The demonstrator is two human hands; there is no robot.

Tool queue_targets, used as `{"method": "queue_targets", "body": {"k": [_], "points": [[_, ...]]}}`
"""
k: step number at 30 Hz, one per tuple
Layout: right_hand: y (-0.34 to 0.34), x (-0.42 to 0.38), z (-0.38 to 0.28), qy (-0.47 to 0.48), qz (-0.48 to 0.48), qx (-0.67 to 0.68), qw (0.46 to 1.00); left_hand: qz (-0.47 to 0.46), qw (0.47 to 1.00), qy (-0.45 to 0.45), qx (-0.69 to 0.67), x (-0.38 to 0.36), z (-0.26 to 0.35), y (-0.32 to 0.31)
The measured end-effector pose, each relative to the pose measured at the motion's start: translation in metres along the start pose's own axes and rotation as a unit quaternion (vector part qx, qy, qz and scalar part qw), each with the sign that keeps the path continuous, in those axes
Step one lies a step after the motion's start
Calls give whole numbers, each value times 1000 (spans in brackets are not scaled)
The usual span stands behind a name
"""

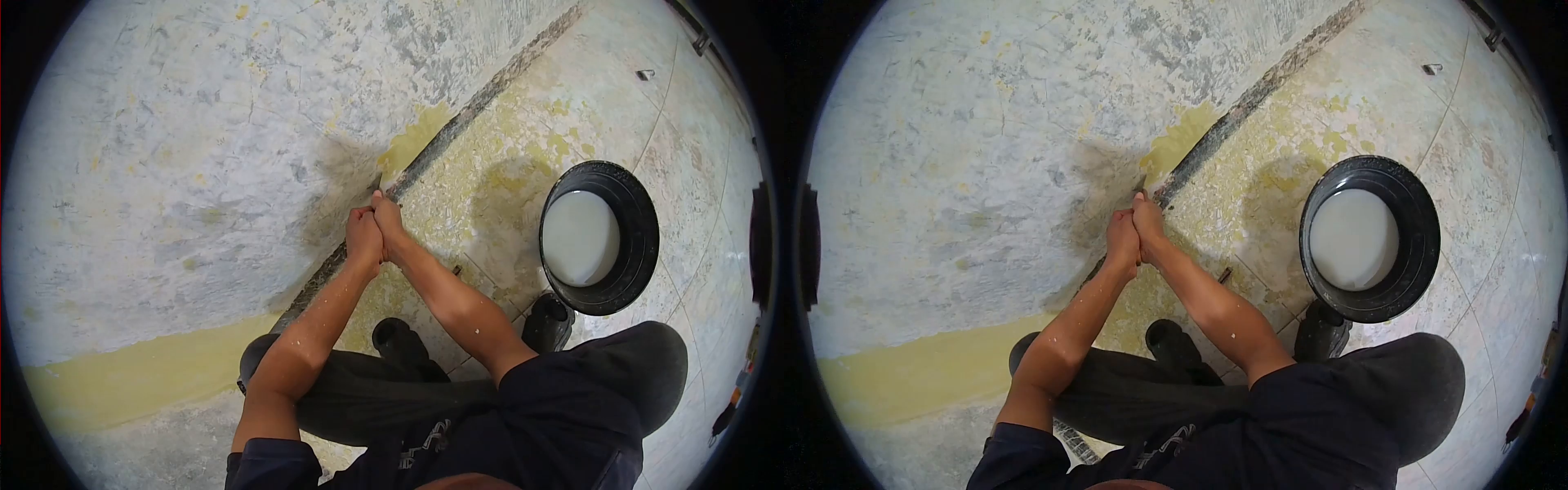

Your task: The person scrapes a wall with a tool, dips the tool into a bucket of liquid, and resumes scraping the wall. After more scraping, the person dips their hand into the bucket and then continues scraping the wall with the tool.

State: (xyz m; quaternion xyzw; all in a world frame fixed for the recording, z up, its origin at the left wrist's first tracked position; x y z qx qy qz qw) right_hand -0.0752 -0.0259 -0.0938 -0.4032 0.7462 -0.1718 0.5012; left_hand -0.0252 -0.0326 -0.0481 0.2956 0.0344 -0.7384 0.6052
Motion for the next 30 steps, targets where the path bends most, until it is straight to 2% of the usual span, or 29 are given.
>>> {"method": "queue_targets", "body": {"k": [3,4,6,9,11,13,15,16,18,21,23,25,27,29,30], "points": [[-4,7,3,43,13,4,999,20,999,-12,-22,2,2,1],[-7,7,1,42,10,3,999,-1,1000,-18,-23,6,5,6],[-12,7,2,-42,5,101,994,-22,999,-26,-23,0,11,8],[-10,17,3,-57,-21,133,989,-46,998,-38,11,-2,23,0],[-5,21,5,-59,-30,126,990,12,1000,-9,13,12,9,0],[0,30,7,-63,-37,119,990,-12,1000,-6,11,8,14,-4],[6,41,7,-23,42,77,996,-33,999,-3,9,13,14,-9],[11,45,8,-23,43,76,996,-41,998,19,33,21,11,-12],[22,52,7,-63,35,79,994,-53,996,40,60,30,6,-19],[12,2,-19,-68,20,52,996,-62,998,21,8,14,-4,-22],[11,18,-4,-63,4,60,996,28,999,-28,-13,-8,9,-19],[8,24,7,-69,-8,70,995,21,1000,-7,-13,-10,14,-16],[6,29,8,12,26,6,1000,17,1000,12,-18,-4,16,-8],[8,33,3,-5,59,32,998,-42,998,43,-8,4,19,-7],[9,34,1,-10,90,64,994,-38,998,43,-11,13,8,-7]]}}
Point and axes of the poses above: each hand's wrist, its own x-axis towards the middle knuckle, its own y-axis out of the back of the hand, z = x × y, the point moved 3 cm from there along x, towards the middle knuckle, and after that the axes turned 6 degrees about -x, right-handed, at the moved point
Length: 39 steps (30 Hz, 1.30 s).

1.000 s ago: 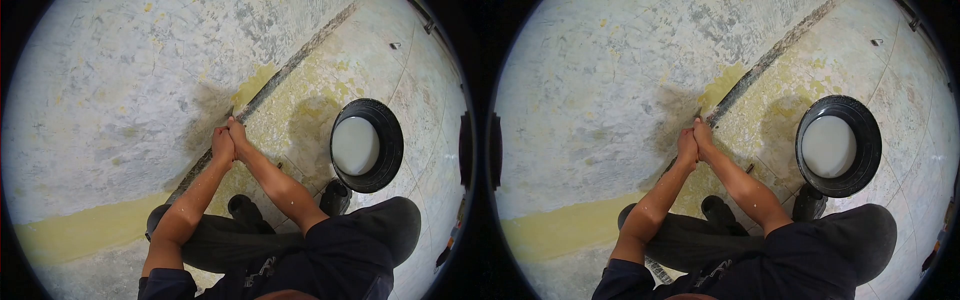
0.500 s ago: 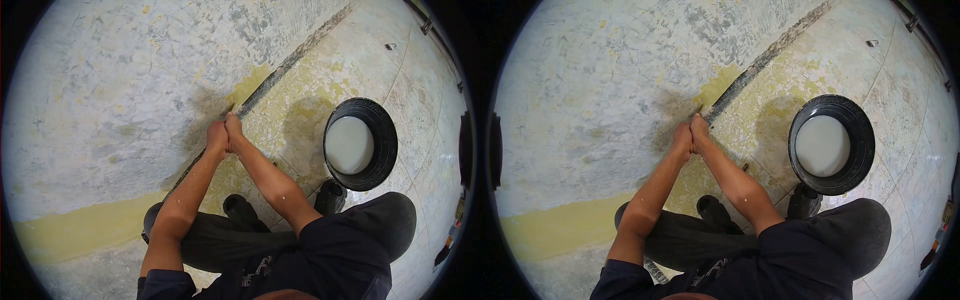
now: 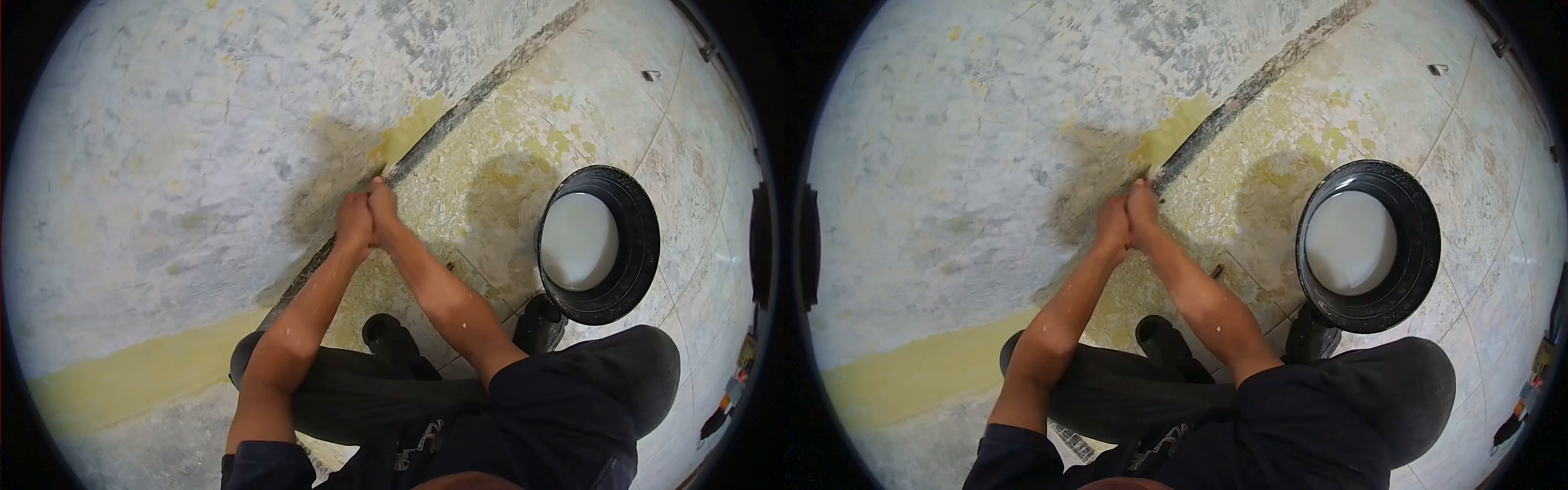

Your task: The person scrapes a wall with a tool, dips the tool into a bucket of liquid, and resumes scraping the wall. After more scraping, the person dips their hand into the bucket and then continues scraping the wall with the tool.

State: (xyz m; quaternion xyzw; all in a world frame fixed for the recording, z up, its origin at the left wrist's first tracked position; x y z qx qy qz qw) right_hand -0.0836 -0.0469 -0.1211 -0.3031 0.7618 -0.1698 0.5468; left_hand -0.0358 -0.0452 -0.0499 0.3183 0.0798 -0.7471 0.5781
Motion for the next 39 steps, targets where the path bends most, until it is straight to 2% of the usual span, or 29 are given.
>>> {"method": "queue_targets", "body": {"k": [1,3,5,7,10,12,13,15,17,18,20,21,22,23,24,25,26,28,29,30,31,32,33,34,35,36,37,38,39], "points": [[2,-2,-3,4,-4,2,1000,-9,999,-27,42,20,-15,-1],[10,-4,-8,-79,-56,22,995,-25,994,-59,85,22,-16,-12],[12,-7,-2,-52,-67,-12,996,46,996,-72,36,-6,-5,-14],[7,-2,-6,-30,-76,-29,996,45,997,-61,23,-1,-3,-14],[21,14,4,1,-14,-89,996,23,1000,-4,18,11,-19,-12],[31,44,14,-47,-37,-11,998,-13,1000,17,19,31,-29,-25],[34,36,8,-45,-35,-18,998,12,999,-6,31,37,-39,-27],[35,13,-10,-159,-118,23,980,24,998,-36,41,53,-62,-36],[40,-3,-33,-113,-134,52,983,16,996,-90,-20,75,-76,-53],[42,-8,-46,-80,-152,83,982,8,994,-100,-36,71,-57,-59],[60,4,-74,-81,-120,-25,989,-92,977,114,-157,49,-24,-72],[66,4,-86,-91,-86,-111,986,-39,966,182,-180,37,1,-78],[45,-49,-112,105,43,-193,975,-87,961,194,-180,37,15,-83],[50,-52,-123,124,50,-199,971,-134,953,207,-175,36,24,-89],[53,-53,-138,231,52,-351,906,-154,950,202,-181,44,23,-106],[50,-57,-155,330,55,-490,805,-197,913,175,-311,65,23,-132],[45,-96,-173,319,55,-590,739,-234,855,154,-436,75,25,-152],[53,-158,-209,404,30,-707,580,-298,822,169,-455,48,31,-175],[67,-175,-232,366,54,-772,516,-345,795,182,-465,25,35,-181],[76,-207,-250,295,63,-752,586,-425,771,132,-456,-13,47,-173],[81,-241,-264,215,112,-773,586,-434,763,150,-455,-24,46,-174],[109,-249,-281,238,97,-768,586,-445,764,131,-448,-28,43,-174],[114,-273,-292,180,111,-800,562,-455,764,113,-444,-32,38,-178],[126,-288,-300,128,119,-826,536,-413,813,62,-406,-34,34,-184],[136,-297,-306,80,123,-848,510,-422,807,75,-406,-42,30,-194],[148,-296,-308,73,134,-844,513,-399,854,-16,-334,-46,30,-200],[167,-287,-306,35,130,-876,464,-369,886,-110,-256,-54,33,-200],[184,-278,-304,-2,122,-903,413,-373,882,-106,-267,-63,35,-204],[188,-266,-298,-3,125,-901,416,-377,882,-104,-264,-70,37,-209]]}}
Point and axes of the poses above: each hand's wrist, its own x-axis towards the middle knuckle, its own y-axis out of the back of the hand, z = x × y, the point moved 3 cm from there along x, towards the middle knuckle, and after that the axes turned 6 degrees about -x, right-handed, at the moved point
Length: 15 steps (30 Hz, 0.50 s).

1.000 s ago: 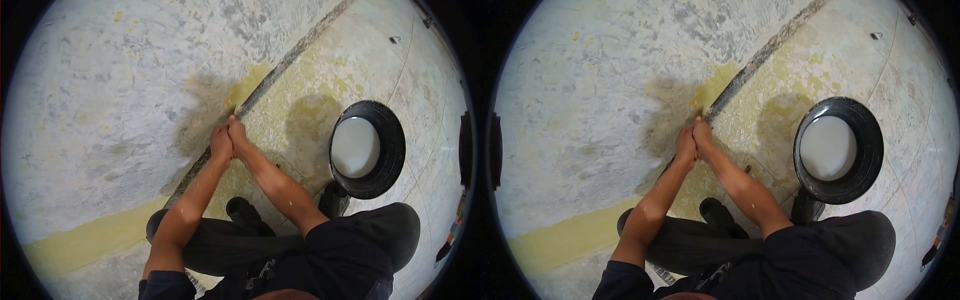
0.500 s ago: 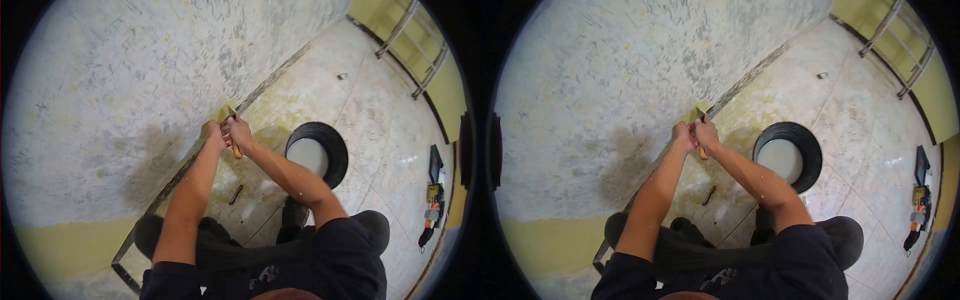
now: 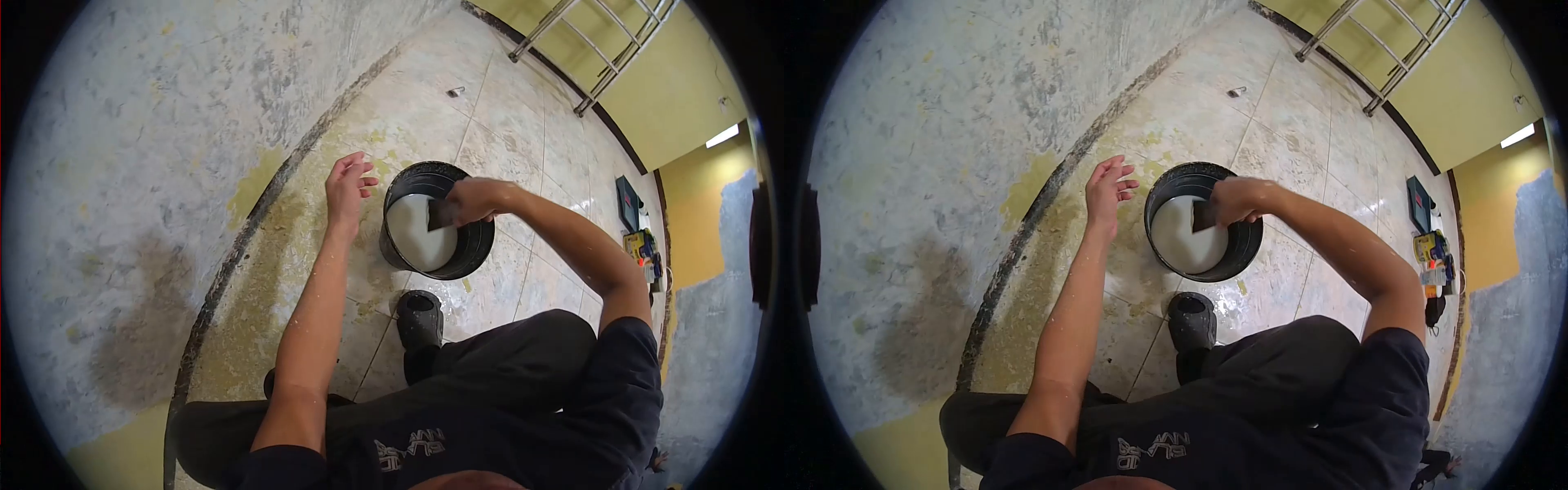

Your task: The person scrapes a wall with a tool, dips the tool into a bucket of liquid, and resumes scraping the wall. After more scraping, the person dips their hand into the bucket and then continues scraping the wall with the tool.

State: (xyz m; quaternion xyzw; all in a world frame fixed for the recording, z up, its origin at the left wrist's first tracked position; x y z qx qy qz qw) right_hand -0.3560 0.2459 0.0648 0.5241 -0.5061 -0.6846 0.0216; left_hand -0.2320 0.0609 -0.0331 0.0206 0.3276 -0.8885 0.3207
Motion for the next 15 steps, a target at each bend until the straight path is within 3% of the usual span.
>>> {"method": "queue_targets", "body": {"k": [2,3,5,8,9,12,15], "points": [[-29,29,-19,-68,-173,-197,963,-32,997,-41,65,-2,-2,-12],[-46,47,-22,-65,-177,-194,963,-38,996,-48,67,-5,-3,-18],[-84,85,-30,84,-101,-347,928,-58,992,-61,89,-5,-10,-24],[-122,110,-33,92,-83,-407,905,-87,980,-97,149,-8,-19,-33],[-121,108,-29,65,-67,-352,931,-94,972,-129,174,-7,-18,-34],[-64,78,-31,-15,-105,-336,936,-101,966,-155,178,-5,-11,-35],[-26,53,1,-21,-30,-331,943,-109,968,-159,161,2,-1,-37]]}}
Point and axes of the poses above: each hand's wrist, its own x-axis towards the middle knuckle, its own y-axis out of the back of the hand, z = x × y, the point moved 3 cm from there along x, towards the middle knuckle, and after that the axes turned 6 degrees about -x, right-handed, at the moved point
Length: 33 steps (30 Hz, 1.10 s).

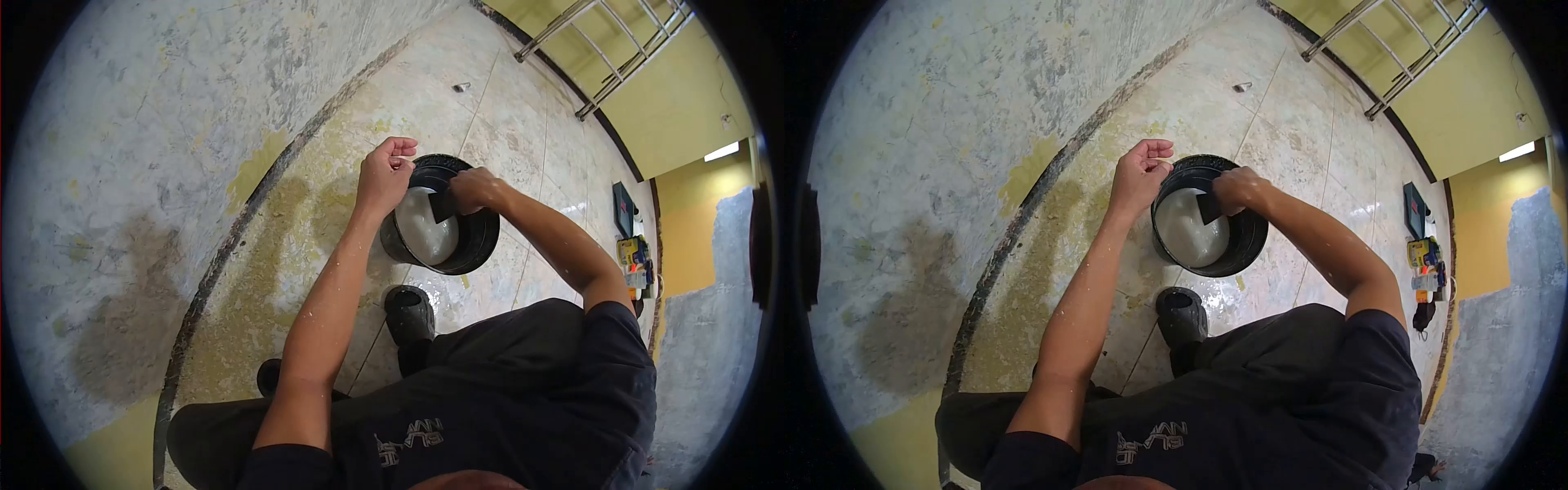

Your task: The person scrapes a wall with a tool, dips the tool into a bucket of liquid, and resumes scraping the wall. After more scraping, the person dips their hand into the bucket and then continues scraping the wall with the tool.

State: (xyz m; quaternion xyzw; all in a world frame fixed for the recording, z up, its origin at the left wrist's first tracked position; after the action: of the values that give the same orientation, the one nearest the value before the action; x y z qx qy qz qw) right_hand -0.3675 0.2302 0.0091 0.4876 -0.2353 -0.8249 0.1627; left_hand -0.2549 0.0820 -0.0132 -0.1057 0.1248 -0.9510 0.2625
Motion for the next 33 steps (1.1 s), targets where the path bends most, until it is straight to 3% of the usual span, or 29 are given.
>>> {"method": "queue_targets", "body": {"k": [6,8,10,11,12,13,14,15,16,17,18,19,20,21,22,23,24,25,26,27,29,33], "points": [[9,-42,32,-26,61,74,995,-40,999,16,-4,3,-1,-14],[2,-42,44,-67,-46,76,994,-78,997,21,14,-4,-8,-28],[28,-58,45,-68,-70,33,995,-84,996,20,35,-11,-12,-34],[48,-73,48,-18,32,63,997,-85,996,22,25,-11,-12,-31],[71,-84,47,-38,62,129,989,-66,997,27,41,-10,-9,-21],[83,-77,56,-28,104,76,991,-2,989,95,-115,-9,-8,-16],[96,-73,58,-22,196,94,976,57,948,154,-274,-6,-7,-12],[112,-78,46,-1,304,169,937,58,948,156,-273,-1,-7,-7],[131,-73,32,24,336,220,916,139,909,155,-360,4,-9,6],[129,-41,31,81,432,197,877,218,858,152,-439,6,-10,18],[156,-42,2,76,366,252,893,216,860,157,-434,6,-3,26],[164,-19,-14,115,334,355,866,251,844,190,-435,3,7,36],[177,-20,-45,103,231,556,791,286,827,218,-433,3,14,46],[178,9,-70,141,222,659,705,275,806,250,-461,5,10,56],[185,15,-98,76,133,753,640,236,802,232,-497,5,4,68],[178,62,-122,74,124,828,542,195,795,210,-534,7,1,81],[177,85,-148,119,122,861,479,234,854,172,-432,5,1,98],[177,86,-167,115,118,903,398,248,819,193,-480,-4,13,105],[172,89,-179,113,76,918,374,236,833,215,-452,2,-33,144],[169,81,-190,133,64,925,349,240,835,213,-447,-5,-28,159],[162,83,-213,176,-9,930,323,255,893,244,-278,-31,-16,178],[146,85,-251,177,-81,953,232,358,876,264,-187,-72,-9,187]]}}
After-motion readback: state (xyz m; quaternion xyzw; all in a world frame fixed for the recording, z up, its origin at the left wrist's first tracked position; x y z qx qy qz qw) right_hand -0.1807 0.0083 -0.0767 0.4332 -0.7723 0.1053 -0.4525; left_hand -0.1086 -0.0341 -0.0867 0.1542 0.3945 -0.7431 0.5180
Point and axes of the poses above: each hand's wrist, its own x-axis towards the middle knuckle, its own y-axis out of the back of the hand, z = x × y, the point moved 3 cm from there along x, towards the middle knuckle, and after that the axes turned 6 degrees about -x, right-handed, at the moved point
